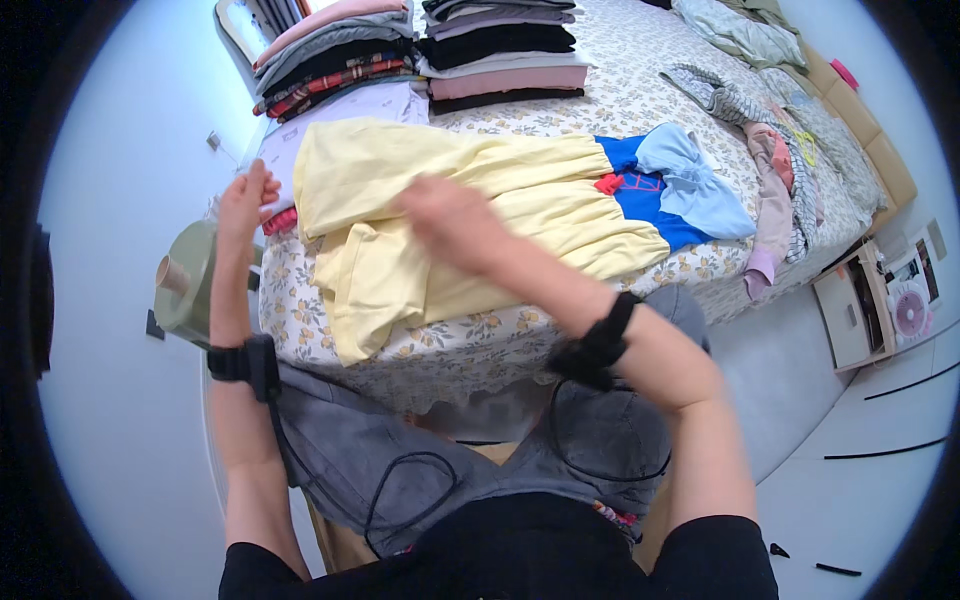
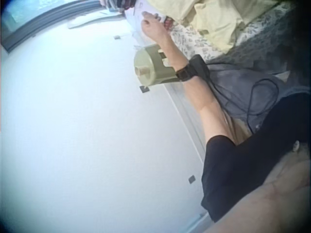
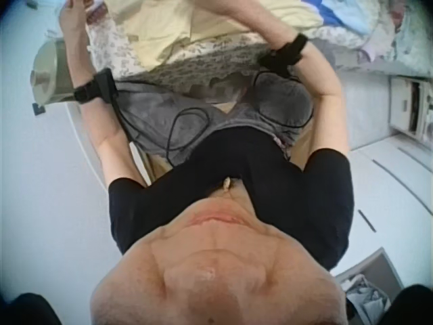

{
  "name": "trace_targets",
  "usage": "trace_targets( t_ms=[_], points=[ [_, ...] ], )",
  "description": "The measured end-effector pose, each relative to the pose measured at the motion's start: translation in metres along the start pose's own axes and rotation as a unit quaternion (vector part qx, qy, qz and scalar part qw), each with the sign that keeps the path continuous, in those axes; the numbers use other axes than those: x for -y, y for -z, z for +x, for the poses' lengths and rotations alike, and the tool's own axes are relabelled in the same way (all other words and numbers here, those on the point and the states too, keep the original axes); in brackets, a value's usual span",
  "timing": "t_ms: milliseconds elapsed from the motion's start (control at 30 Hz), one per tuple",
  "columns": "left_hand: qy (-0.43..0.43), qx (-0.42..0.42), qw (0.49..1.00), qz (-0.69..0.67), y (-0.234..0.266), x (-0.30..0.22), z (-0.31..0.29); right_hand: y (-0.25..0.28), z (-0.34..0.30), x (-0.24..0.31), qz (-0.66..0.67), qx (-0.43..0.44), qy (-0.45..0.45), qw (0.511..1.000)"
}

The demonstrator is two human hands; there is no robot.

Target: Folding various items of clothing, including a purple t-shirt and a yellow dress, on a bed.

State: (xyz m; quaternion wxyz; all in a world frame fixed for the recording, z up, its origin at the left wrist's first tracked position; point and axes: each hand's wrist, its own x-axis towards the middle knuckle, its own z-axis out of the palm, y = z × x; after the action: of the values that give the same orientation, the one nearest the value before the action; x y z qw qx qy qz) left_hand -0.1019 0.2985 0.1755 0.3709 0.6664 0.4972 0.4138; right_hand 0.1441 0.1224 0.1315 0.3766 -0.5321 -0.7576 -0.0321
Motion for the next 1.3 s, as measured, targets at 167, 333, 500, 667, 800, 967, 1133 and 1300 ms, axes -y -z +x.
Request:
trace_targets(
  t_ms=[167,333,500,667,800,967,1133,1300],
  points=[
    [-0.055,-0.029,0.983,0.173,-0.05,0.025,-0.02,0.05,-0.036,-0.097,-0.138,0.018,-0.018,0.99],
    [-0.036,0.084,0.993,0.073,-0.046,0.013,-0.016,0.033,-0.033,-0.106,-0.173,0.023,-0.036,0.984],
    [-0.017,0.006,0.997,0.071,-0.022,-0.037,0.0,0.04,-0.01,-0.122,-0.056,-0.09,-0.107,0.989],
    [0.009,0.31,0.831,-0.461,-0.02,-0.003,0.058,0.058,0.002,-0.143,0.222,-0.157,-0.259,0.927],
    [-0.007,0.141,0.844,-0.518,-0.048,-0.016,0.022,0.056,0.007,-0.136,0.219,-0.235,-0.212,0.923],
    [-0.246,0.07,0.921,-0.295,-0.07,-0.053,-0.011,0.068,0.004,-0.122,0.155,-0.309,-0.102,0.933],
    [-0.154,-0.031,0.942,-0.297,-0.017,-0.039,-0.003,0.092,-0.021,-0.103,0.126,-0.087,-0.041,0.987],
    [0.088,0.076,0.974,0.197,-0.009,-0.022,-0.021,0.083,-0.044,-0.09,0.118,0.125,-0.156,0.973]
  ],
)
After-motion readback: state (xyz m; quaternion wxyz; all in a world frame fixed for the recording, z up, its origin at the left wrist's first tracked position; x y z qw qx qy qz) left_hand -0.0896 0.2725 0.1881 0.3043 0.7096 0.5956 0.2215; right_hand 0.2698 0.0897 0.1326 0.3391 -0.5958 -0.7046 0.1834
